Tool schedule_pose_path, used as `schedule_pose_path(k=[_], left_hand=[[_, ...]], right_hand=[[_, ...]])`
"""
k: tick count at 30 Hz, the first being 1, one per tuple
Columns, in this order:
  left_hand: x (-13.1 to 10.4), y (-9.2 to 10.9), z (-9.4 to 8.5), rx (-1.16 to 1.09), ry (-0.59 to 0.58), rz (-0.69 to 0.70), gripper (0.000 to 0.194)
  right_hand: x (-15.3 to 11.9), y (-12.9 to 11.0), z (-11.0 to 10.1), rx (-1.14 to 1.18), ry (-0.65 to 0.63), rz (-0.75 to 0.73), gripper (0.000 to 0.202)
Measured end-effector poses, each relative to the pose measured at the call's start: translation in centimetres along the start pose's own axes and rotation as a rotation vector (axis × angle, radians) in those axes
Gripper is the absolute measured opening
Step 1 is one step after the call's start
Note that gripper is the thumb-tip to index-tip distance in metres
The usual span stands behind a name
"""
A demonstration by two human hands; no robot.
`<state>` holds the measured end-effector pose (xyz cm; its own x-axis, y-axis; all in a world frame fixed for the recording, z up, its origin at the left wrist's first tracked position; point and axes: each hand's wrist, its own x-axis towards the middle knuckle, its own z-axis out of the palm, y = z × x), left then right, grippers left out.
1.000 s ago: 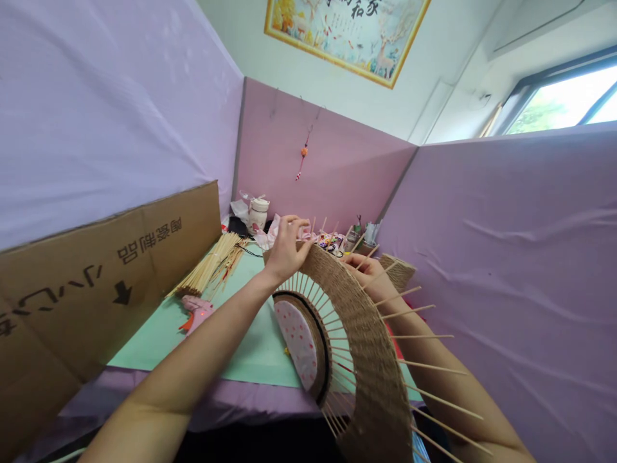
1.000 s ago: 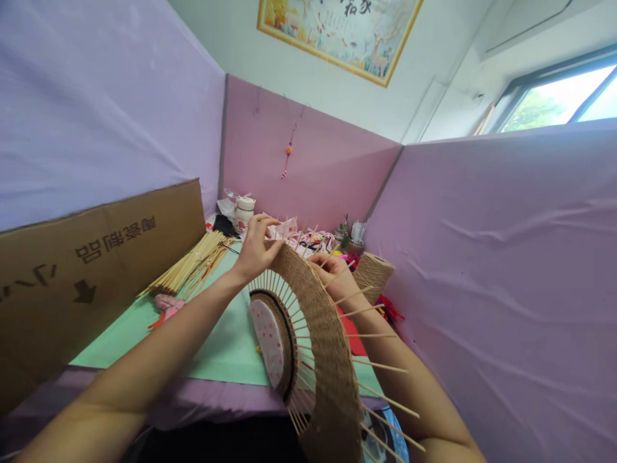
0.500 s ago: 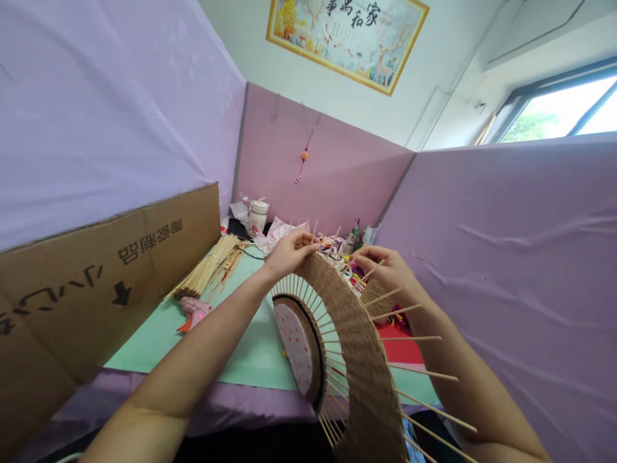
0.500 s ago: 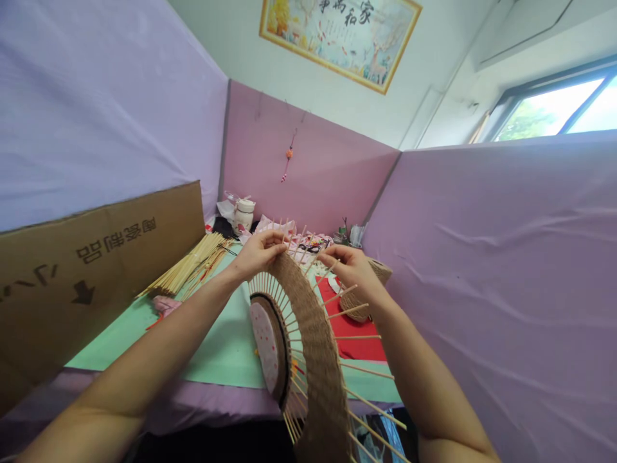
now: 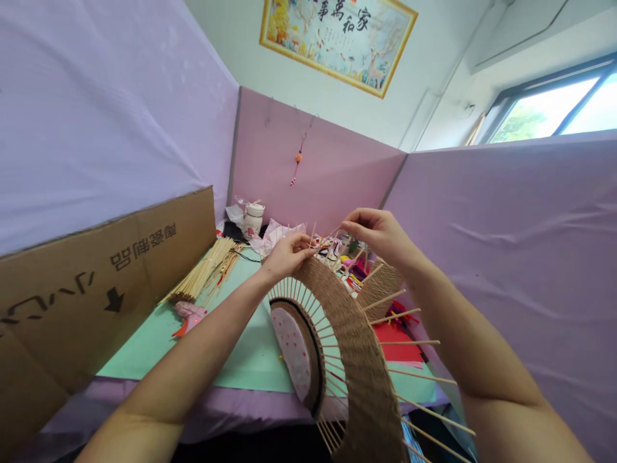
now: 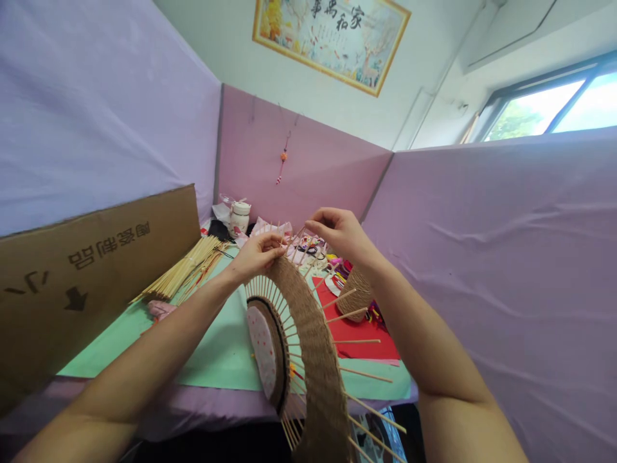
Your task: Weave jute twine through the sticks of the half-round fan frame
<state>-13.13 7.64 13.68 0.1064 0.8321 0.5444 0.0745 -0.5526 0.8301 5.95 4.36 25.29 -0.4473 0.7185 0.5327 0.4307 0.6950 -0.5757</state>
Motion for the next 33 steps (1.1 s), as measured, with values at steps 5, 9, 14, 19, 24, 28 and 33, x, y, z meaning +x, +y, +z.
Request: schedule_pose_path(k=[5,9,14,19,24,28,33], left_hand=[[-0.2,-0.2,0.0,-0.006,-0.001,-0.03,0.021],[-0.3,-0.5,-0.3,-0.018,0.004,-0.083,0.023],[-0.4,-0.6,-0.3,0.051,0.085,-0.109,0.027],[-0.3,-0.8,0.3,0.144,0.125,-0.016,0.024],[-2.2,-0.1,1.1,0.35,0.347,0.218,0.037],[-3.6,1.3,1.6,0.407,0.18,0.314,0.033],[-2.7,2.2,1.3,0.351,-0.082,0.231,0.04]], right_hand=[[-1.3,2.2,-0.5,0.063,0.03,-0.006,0.029],[-3.4,5.1,0.3,0.166,0.025,0.132,0.031],[-6.1,7.5,3.2,0.304,-0.081,0.304,0.033],[-7.4,7.0,4.8,0.504,-0.14,0.387,0.035],[-8.0,6.2,5.7,0.584,-0.098,0.374,0.037],[-7.8,6.1,6.5,0.572,-0.098,0.35,0.044],[-7.8,6.2,6.6,0.561,-0.143,0.306,0.041]])
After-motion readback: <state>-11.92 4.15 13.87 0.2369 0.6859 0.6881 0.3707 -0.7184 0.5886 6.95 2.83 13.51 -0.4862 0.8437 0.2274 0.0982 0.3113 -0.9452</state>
